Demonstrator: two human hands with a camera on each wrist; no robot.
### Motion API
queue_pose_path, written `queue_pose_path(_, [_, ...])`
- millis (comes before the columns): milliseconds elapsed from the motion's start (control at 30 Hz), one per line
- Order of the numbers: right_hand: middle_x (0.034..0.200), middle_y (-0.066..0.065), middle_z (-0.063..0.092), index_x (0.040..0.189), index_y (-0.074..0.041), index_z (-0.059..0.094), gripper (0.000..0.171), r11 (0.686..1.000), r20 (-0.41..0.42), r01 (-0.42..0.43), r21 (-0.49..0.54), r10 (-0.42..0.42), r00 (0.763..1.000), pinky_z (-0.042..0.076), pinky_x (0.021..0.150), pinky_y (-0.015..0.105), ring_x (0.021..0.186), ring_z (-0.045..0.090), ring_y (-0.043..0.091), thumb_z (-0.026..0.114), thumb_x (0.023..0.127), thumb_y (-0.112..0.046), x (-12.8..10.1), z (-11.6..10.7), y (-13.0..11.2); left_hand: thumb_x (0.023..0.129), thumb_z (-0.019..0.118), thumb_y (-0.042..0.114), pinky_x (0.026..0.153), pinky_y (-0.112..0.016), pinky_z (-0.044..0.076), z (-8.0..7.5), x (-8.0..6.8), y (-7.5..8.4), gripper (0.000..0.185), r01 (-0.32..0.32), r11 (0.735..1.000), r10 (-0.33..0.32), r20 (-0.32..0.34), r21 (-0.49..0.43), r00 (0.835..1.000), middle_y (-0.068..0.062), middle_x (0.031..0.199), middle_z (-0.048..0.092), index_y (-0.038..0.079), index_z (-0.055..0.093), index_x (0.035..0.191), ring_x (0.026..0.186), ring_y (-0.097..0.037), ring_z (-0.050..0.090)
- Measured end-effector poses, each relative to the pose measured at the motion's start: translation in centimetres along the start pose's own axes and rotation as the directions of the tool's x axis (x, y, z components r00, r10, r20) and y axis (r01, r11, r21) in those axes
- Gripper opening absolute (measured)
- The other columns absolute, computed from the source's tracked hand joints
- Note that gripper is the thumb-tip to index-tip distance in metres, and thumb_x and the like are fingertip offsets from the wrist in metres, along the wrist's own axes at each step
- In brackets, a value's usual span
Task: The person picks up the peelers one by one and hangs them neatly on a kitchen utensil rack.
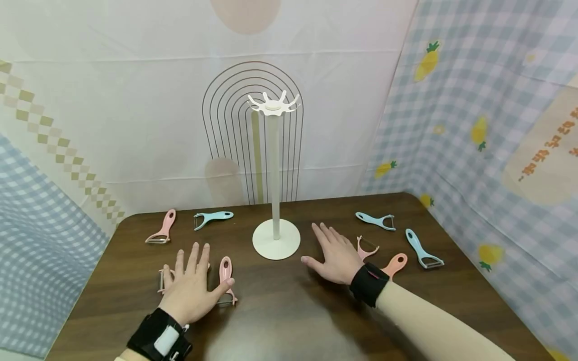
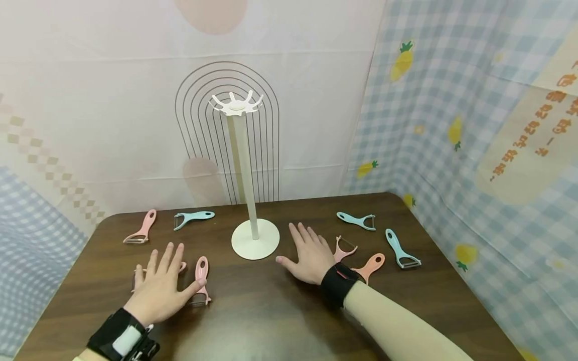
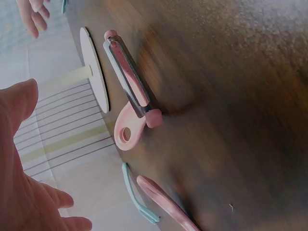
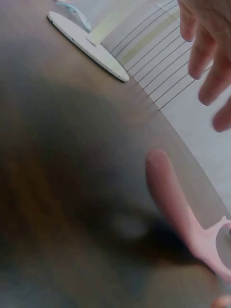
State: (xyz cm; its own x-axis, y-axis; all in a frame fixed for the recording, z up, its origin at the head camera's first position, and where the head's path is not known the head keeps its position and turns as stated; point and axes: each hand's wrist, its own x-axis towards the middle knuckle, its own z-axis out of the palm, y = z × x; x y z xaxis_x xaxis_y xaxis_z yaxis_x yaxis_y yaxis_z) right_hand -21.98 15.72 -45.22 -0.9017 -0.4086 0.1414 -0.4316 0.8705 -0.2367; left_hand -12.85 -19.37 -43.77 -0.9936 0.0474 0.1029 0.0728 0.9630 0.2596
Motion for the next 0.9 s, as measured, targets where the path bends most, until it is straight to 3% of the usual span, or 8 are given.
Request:
queue_pose_path(167, [0.151, 0.014, 0.036, 0.154, -0.014, 0.023, 0.092, 0.998, 0.07, -0.031, 0.056, 0.027, 0.997, 0.039, 0.1, 0.051, 0.134, 0.039, 0.032, 0.054, 0.086, -0.069, 2.1, 0.0, -0.7, 0.078, 0.041, 0.084, 0.099, -0.072, 0.015, -0.1, 0.0, 0.3, 0.11, 0.019, 1.0, -0.019, -0.033, 0.002, 0.999, -0.028, 0.145, 0.035, -0.001, 0.031, 0.147, 0.131, -0.056, 0.025])
queue_pose_path(267, [0.146, 0.014, 0.042, 0.152, -0.011, 0.027, 0.092, 0.996, 0.102, -0.049, 0.08, 0.041, 0.994, 0.042, 0.098, 0.049, 0.13, 0.044, 0.032, 0.056, 0.085, -0.067, 3.5, 0.0, -1.3, 0.075, 0.045, 0.085, 0.089, -0.064, 0.03, -0.2, 0.1, 0.8, 0.106, 0.035, 0.999, -0.034, -0.068, 0.009, 0.997, -0.027, 0.122, 0.051, -0.005, 0.047, 0.13, 0.114, -0.053, 0.044])
queue_pose_path(367, [0.139, 0.016, 0.049, 0.148, -0.007, 0.035, 0.089, 0.993, 0.115, -0.051, 0.104, 0.039, 0.993, 0.044, 0.095, 0.046, 0.123, 0.05, 0.031, 0.057, 0.085, -0.066, 4.8, 0.1, -1.9, 0.072, 0.049, 0.086, 0.077, -0.056, 0.035, -0.3, 0.3, 1.3, 0.099, 0.052, 0.998, -0.051, -0.075, 0.017, 0.996, -0.021, 0.102, 0.054, -0.005, 0.054, 0.112, 0.096, -0.046, 0.051])
queue_pose_path(567, [0.109, 0.012, 0.063, 0.127, -0.001, 0.051, 0.071, 0.985, 0.155, -0.062, 0.164, 0.037, 0.987, 0.049, 0.08, 0.036, 0.094, 0.062, 0.021, 0.061, 0.087, -0.058, 7.4, 0.4, -3.1, 0.066, 0.042, 0.093, 0.076, -0.054, 0.036, -0.3, 1.0, 1.9, 0.107, 0.073, 0.994, -0.073, -0.007, 0.076, 0.997, -0.017, 0.089, 0.058, -0.007, 0.059, 0.102, 0.088, -0.041, 0.055])
queue_pose_path(767, [0.105, 0.014, 0.065, 0.121, 0.001, 0.053, 0.066, 0.983, 0.232, -0.085, 0.164, 0.046, 0.972, 0.049, 0.077, 0.034, 0.089, 0.062, 0.021, 0.059, 0.09, -0.056, 9.3, 1.0, -4.0, 0.077, 0.055, 0.077, 0.07, -0.047, 0.034, 0.5, 1.6, 1.9, 0.071, 0.046, 0.994, -0.053, 0.066, 0.103, 0.996, -0.01, 0.077, 0.06, 0.007, 0.061, 0.072, 0.08, -0.031, 0.059])
queue_pose_path(900, [0.098, 0.01, 0.065, 0.117, 0.0, 0.054, 0.065, 0.986, 0.292, -0.106, 0.132, 0.064, 0.954, 0.048, 0.075, 0.031, 0.085, 0.061, 0.018, 0.056, 0.09, -0.059, 10.2, 1.9, -4.4, 0.085, 0.055, 0.066, 0.073, -0.049, 0.035, 1.2, 1.8, 1.7, 0.062, 0.027, 0.993, -0.041, 0.122, 0.116, 0.992, -0.01, 0.083, 0.064, 0.005, 0.063, 0.075, 0.083, -0.031, 0.06])
